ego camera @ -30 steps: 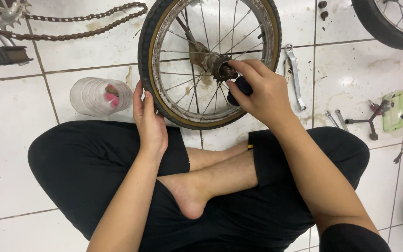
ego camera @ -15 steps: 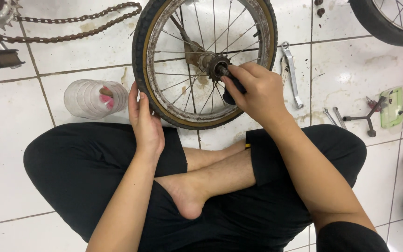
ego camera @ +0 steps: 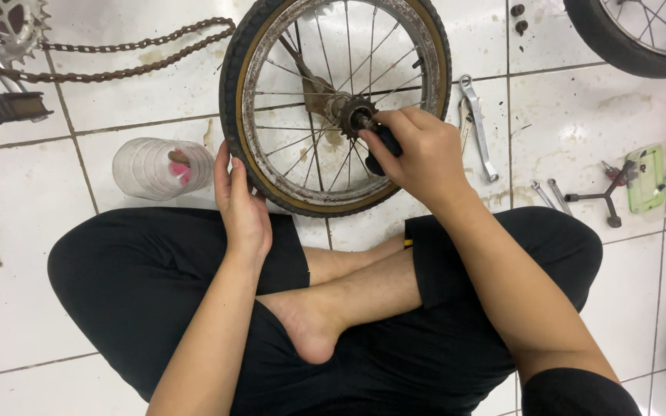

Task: The person sits on the floor and cleans a bicycle wheel using a dark cloth. They wipe the tire, rim, and hub, then remove and clean the axle nut before placing it in a container. The person also uses a brush to scrub the wheel hub and spokes.

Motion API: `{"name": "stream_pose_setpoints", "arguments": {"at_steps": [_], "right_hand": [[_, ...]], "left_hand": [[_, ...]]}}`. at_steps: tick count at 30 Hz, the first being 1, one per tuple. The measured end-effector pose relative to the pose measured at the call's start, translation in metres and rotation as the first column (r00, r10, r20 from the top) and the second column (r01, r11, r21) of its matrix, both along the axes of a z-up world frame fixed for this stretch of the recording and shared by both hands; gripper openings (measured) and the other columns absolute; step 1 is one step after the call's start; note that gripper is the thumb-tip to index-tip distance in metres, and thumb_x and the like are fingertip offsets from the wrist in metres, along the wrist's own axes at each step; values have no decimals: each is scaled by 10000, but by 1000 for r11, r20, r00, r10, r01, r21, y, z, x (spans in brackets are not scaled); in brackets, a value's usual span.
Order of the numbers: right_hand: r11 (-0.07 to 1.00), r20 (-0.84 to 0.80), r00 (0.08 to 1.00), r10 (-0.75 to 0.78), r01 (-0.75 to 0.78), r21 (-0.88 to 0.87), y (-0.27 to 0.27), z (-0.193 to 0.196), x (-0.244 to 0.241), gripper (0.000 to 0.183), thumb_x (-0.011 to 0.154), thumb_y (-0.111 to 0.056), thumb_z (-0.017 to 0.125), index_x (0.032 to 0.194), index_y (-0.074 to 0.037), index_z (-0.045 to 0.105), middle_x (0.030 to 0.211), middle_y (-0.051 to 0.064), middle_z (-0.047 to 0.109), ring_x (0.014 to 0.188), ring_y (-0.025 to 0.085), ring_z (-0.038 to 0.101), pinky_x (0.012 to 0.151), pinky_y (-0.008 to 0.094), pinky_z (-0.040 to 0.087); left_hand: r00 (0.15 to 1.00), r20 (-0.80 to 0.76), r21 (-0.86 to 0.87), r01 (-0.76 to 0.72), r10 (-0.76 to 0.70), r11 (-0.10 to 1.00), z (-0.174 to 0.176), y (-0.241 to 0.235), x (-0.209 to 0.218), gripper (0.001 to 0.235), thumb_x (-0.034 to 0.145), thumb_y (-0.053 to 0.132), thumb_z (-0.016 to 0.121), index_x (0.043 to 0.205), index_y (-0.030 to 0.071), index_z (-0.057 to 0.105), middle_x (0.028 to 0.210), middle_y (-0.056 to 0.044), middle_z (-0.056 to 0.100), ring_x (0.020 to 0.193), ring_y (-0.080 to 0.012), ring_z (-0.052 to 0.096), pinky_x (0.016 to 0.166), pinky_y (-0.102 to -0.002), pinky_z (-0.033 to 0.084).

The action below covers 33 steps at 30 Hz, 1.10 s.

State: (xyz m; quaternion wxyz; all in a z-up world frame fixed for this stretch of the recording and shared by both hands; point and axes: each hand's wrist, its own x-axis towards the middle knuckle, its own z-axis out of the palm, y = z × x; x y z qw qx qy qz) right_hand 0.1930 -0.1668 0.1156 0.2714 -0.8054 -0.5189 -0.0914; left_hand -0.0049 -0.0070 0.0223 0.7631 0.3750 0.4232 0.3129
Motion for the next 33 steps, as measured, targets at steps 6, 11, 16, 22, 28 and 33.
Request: {"name": "stream_pose_setpoints", "arguments": {"at_steps": [6, 11, 16, 22, 28, 33], "right_hand": [[1000, 57, 998, 17, -16, -22, -4, 8, 1, 296, 914, -254, 867, 1145, -113, 747, 905, 48, 692, 811, 239, 716, 689, 321, 586], [998, 41, 998, 52, -51, -20, 0, 13, -2, 113, 927, -123, 810, 1026, -113, 755, 897, 36, 698, 795, 238, 718, 700, 309, 586], [1000, -29, 999, 29, -29, -11, 0, 16, -3, 307, 892, -221, 882, 1118, -79, 730, 906, 79, 697, 805, 273, 728, 698, 340, 592], [999, -23, 999, 26, -27, -19, 1, 11, -5, 220, 919, -178, 813, 1120, -126, 738, 894, 25, 689, 798, 234, 726, 709, 313, 588], [999, 62, 998, 22, -19, -34, -1, 4, -3, 141, 920, -172, 801, 1041, -154, 731, 857, -4, 683, 763, 220, 716, 679, 308, 578], [999, -46, 999, 4, -2, 38, -2, 2, -1, 154, 935, -157, 798, 1062, -114, 723, 838, 38, 702, 764, 254, 726, 673, 311, 579]], "left_hand": [[1000, -16, 1, -1, 1, 1000, 11, -2, 1, 439, 1096, 347, 564, 1510, 237, 470, 1318, -68, 554, 1205, -260, 541, 1031, -516, 422], [1000, -19, 6, 4, -4, 1000, 10, -1, 2, 441, 1101, 347, 557, 1516, 233, 460, 1319, -72, 530, 1207, -265, 515, 1029, -524, 402], [1000, -14, -4, 2, -2, 1000, 9, -1, 3, 453, 1098, 348, 562, 1522, 232, 451, 1335, -83, 514, 1228, -286, 506, 1034, -542, 390], [1000, -19, -11, 9, -9, 1000, 14, -1, 4, 447, 1098, 350, 556, 1519, 238, 456, 1332, -77, 530, 1220, -278, 529, 1032, -538, 403], [1000, -27, 0, 12, -12, 1000, 7, 0, 3, 441, 1099, 368, 556, 1515, 256, 462, 1342, -71, 534, 1223, -281, 523, 1022, -534, 400], [999, -34, 9, 18, -17, 1000, 9, 1, 4, 438, 1098, 362, 556, 1510, 250, 464, 1334, -71, 547, 1200, -275, 532, 992, -525, 424]]}}
